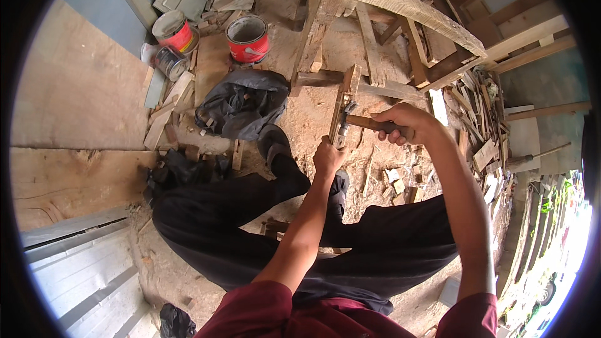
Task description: The person sits on the floor and uses a hammer to repeatedly strike a long wooden plank, splitting and breaking it into smaller pieces. The person repositions the plank several times and continues hammering until the wood is fragmented.
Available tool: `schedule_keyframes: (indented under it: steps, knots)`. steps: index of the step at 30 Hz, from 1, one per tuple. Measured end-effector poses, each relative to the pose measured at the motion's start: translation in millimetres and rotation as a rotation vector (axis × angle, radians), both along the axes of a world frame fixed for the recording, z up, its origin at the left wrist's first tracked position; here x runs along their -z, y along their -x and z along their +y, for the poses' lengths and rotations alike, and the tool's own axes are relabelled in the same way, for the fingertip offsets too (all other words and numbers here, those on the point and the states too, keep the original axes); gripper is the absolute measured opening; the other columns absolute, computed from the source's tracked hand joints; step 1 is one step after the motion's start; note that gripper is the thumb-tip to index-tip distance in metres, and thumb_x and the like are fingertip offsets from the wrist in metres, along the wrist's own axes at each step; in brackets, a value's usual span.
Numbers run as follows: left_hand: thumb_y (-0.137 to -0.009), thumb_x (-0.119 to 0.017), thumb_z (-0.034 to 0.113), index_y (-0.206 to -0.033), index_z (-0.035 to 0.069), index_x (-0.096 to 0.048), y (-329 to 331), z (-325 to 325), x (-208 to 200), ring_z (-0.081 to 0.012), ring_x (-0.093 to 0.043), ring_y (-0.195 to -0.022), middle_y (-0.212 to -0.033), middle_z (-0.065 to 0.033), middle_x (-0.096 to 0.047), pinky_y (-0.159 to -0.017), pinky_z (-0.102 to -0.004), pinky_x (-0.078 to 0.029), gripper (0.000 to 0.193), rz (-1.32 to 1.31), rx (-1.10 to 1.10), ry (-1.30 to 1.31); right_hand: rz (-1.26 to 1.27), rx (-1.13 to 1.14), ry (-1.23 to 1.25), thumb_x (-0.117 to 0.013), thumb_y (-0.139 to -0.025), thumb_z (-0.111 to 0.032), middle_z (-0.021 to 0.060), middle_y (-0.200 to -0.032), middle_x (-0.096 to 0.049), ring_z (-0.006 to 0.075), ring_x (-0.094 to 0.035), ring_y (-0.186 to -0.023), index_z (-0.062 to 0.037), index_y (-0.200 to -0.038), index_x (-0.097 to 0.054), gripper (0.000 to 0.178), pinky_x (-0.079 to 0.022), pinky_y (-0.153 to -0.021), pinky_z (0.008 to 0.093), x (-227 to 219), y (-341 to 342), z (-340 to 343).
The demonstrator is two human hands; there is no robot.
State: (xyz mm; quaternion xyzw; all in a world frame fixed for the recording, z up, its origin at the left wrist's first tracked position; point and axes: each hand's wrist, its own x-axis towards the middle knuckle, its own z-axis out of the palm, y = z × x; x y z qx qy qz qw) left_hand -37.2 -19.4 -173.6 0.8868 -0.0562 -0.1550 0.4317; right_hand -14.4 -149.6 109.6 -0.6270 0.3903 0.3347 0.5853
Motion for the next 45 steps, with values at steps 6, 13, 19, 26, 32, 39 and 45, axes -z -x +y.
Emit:
schedule_keyframes:
  steps: [6,13,19,26,32,39,45]
  knots:
    - [-0.072,-0.073,0.038,-0.097,-0.002,-0.056,-3.6,-1.0,4.8,-0.0391,-0.069,-0.072,-0.079,-0.0239,-0.068,-0.065,-0.0469,-0.057,0.050,0.011,0.000,-0.026,-0.042,0.066,0.040,-0.058,-0.093,-0.014,0.0139,-0.067,-0.062,0.0094,-0.050,-0.044,0.0059,-0.097,-0.058,0.021,-0.036,-0.036,0.0243,5.8,3.3,11.3]
    - [-0.073,-0.072,0.041,-0.097,-0.002,-0.058,-3.7,-1.5,-0.1,-0.0392,-0.069,-0.076,-0.084,-0.0241,-0.069,-0.069,-0.0471,-0.056,0.051,0.069,0.020,-0.042,-0.052,0.146,0.048,-0.056,-0.094,-0.017,0.0093,-0.071,-0.059,0.0051,-0.043,-0.045,0.0015,-0.096,-0.054,0.019,-0.031,-0.036,0.0202,8.7,15.6,23.4]
    - [-0.073,-0.074,0.040,-0.103,-0.003,-0.056,-7.7,2.1,0.4,-0.0403,-0.068,-0.083,-0.091,-0.0254,-0.067,-0.074,-0.0484,-0.055,0.056,0.139,0.059,0.017,-0.042,0.097,0.047,-0.057,-0.093,-0.013,0.0093,-0.069,-0.058,0.0077,-0.046,-0.046,0.0036,-0.093,-0.053,0.017,-0.034,-0.037,0.0234,8.4,12.6,23.1]
    - [-0.071,-0.081,0.041,-0.136,-0.003,-0.036,-16.3,38.4,3.1,-0.0405,-0.049,-0.119,-0.125,-0.0288,-0.050,-0.101,-0.0494,-0.041,0.090,-0.287,0.200,0.398,0.141,-0.304,0.214,-0.057,-0.095,-0.013,0.0080,-0.072,-0.059,0.0067,-0.045,-0.047,0.0057,-0.096,-0.054,0.019,-0.036,-0.038,0.0237,-3.7,-13.0,-2.4]
    - [-0.095,-0.059,0.023,-0.114,-0.001,-0.058,-53.5,32.9,-71.8,-0.0278,-0.058,-0.107,-0.111,-0.0167,-0.062,-0.094,-0.0405,-0.044,0.031,-0.336,0.119,0.757,0.089,-0.163,0.119,-0.056,-0.094,-0.013,0.0083,-0.067,-0.058,0.0075,-0.045,-0.045,0.0072,-0.090,-0.057,0.020,-0.036,-0.038,0.0226,17.1,-11.3,-1.6]
    - [-0.106,-0.035,0.041,-0.095,-0.003,-0.062,-59.2,-15.8,-124.6,-0.0178,-0.062,-0.085,-0.087,-0.0080,-0.066,-0.078,-0.0333,-0.048,0.053,0.080,0.202,1.132,0.006,-0.112,0.118,-0.055,-0.091,-0.014,0.0114,-0.069,-0.061,0.0089,-0.049,-0.043,0.0041,-0.084,-0.057,0.019,-0.038,-0.034,0.0226,3.1,-4.6,14.4]
    - [-0.105,-0.033,0.043,-0.074,0.002,-0.058,-54.4,-53.2,-82.1,-0.0117,-0.056,-0.070,-0.065,-0.0040,-0.060,-0.067,-0.0335,-0.043,0.058,0.223,0.329,1.099,-0.437,-0.613,0.982,-0.049,-0.098,-0.039,0.0077,-0.077,-0.068,0.0209,-0.065,-0.071,-0.0016,-0.097,-0.068,0.042,-0.054,-0.074,0.0370,21.0,1.8,7.2]
